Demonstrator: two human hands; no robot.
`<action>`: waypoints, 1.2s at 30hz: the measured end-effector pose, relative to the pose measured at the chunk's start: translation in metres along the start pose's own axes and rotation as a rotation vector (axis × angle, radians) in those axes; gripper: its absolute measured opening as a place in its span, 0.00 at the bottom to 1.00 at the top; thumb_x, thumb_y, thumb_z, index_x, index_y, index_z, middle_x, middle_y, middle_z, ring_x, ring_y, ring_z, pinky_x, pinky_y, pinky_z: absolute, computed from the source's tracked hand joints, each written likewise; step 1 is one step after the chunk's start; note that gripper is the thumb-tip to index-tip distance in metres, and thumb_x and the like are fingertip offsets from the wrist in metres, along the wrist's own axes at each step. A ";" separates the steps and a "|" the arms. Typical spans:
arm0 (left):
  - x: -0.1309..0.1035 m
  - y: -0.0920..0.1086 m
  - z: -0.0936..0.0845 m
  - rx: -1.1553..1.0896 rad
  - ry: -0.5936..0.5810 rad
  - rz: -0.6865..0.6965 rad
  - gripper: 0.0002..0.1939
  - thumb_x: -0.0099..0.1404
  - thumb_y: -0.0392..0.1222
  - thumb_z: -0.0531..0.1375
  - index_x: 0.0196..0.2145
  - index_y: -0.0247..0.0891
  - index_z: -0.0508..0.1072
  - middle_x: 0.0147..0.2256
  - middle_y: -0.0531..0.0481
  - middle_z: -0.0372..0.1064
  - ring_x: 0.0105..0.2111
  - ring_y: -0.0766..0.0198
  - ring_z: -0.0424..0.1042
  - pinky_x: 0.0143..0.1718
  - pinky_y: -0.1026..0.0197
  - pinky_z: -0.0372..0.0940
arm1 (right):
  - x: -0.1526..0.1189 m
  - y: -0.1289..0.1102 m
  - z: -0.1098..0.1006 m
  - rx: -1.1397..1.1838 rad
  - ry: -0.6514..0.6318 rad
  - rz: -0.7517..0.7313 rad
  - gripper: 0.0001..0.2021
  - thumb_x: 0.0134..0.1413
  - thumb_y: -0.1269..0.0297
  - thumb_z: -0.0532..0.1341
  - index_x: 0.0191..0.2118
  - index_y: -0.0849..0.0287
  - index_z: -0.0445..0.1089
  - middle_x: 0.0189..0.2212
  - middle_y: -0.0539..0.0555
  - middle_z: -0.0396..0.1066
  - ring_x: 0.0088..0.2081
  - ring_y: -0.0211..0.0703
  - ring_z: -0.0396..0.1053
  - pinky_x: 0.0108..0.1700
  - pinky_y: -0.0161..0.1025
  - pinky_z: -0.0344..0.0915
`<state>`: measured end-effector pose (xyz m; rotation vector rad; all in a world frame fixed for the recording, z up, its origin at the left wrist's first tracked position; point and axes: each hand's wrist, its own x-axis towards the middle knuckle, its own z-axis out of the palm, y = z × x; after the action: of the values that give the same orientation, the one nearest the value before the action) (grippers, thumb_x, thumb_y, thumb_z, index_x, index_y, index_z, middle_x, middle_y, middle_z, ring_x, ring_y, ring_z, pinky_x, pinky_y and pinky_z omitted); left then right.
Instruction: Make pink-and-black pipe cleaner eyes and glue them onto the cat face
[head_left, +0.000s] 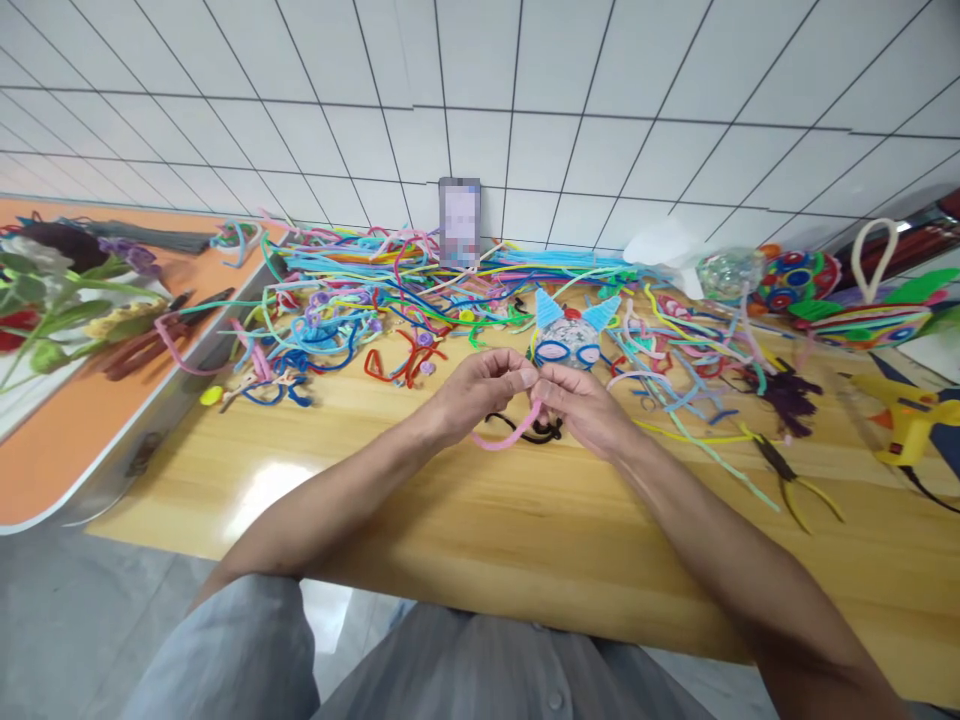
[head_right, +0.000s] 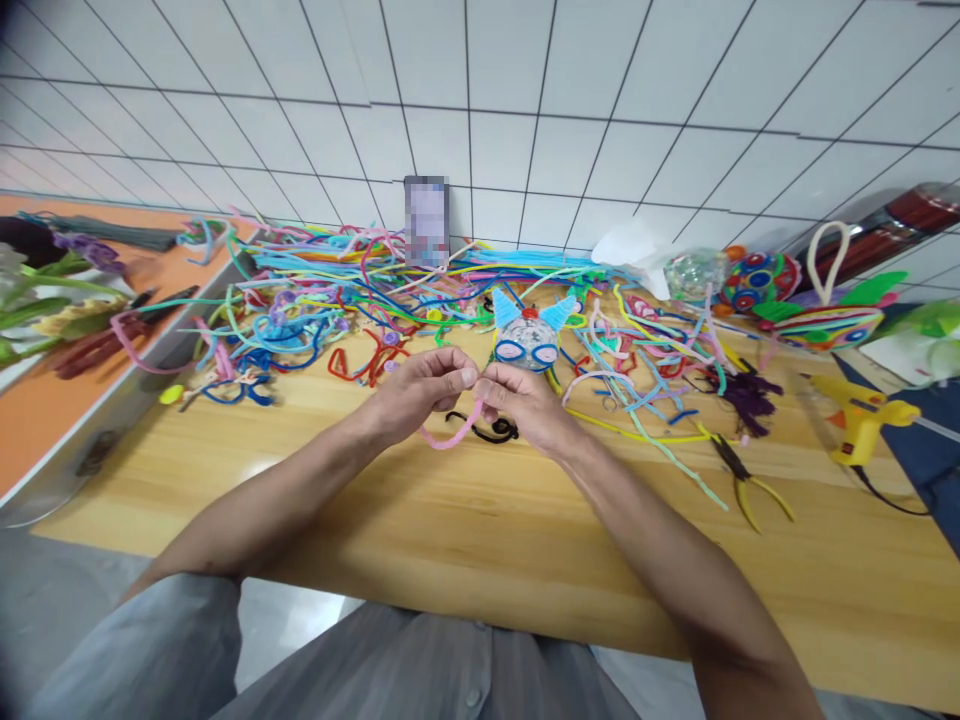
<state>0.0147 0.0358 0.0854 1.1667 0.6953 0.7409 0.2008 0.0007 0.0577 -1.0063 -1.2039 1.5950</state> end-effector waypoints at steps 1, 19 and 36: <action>-0.001 -0.004 0.004 -0.044 0.029 -0.009 0.24 0.55 0.58 0.74 0.30 0.35 0.72 0.21 0.59 0.61 0.19 0.75 0.51 0.21 0.66 0.45 | 0.001 0.002 0.001 -0.001 0.010 -0.016 0.23 0.52 0.42 0.73 0.31 0.58 0.71 0.25 0.47 0.67 0.26 0.35 0.63 0.29 0.34 0.60; 0.003 0.009 -0.007 0.115 -0.078 0.047 0.23 0.56 0.57 0.75 0.31 0.35 0.74 0.21 0.59 0.61 0.20 0.75 0.52 0.21 0.67 0.45 | -0.001 -0.008 -0.004 0.051 -0.038 0.076 0.23 0.48 0.44 0.76 0.28 0.59 0.71 0.24 0.47 0.66 0.25 0.34 0.62 0.29 0.34 0.60; -0.004 -0.018 0.022 -0.329 0.178 -0.064 0.26 0.52 0.59 0.75 0.30 0.36 0.72 0.21 0.58 0.62 0.18 0.74 0.57 0.20 0.69 0.51 | 0.004 0.004 0.006 0.120 0.068 0.018 0.25 0.45 0.41 0.77 0.28 0.58 0.70 0.24 0.46 0.66 0.26 0.33 0.62 0.28 0.32 0.59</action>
<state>0.0327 0.0162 0.0741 0.7821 0.7233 0.8751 0.1937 0.0019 0.0551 -0.9882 -1.0439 1.6141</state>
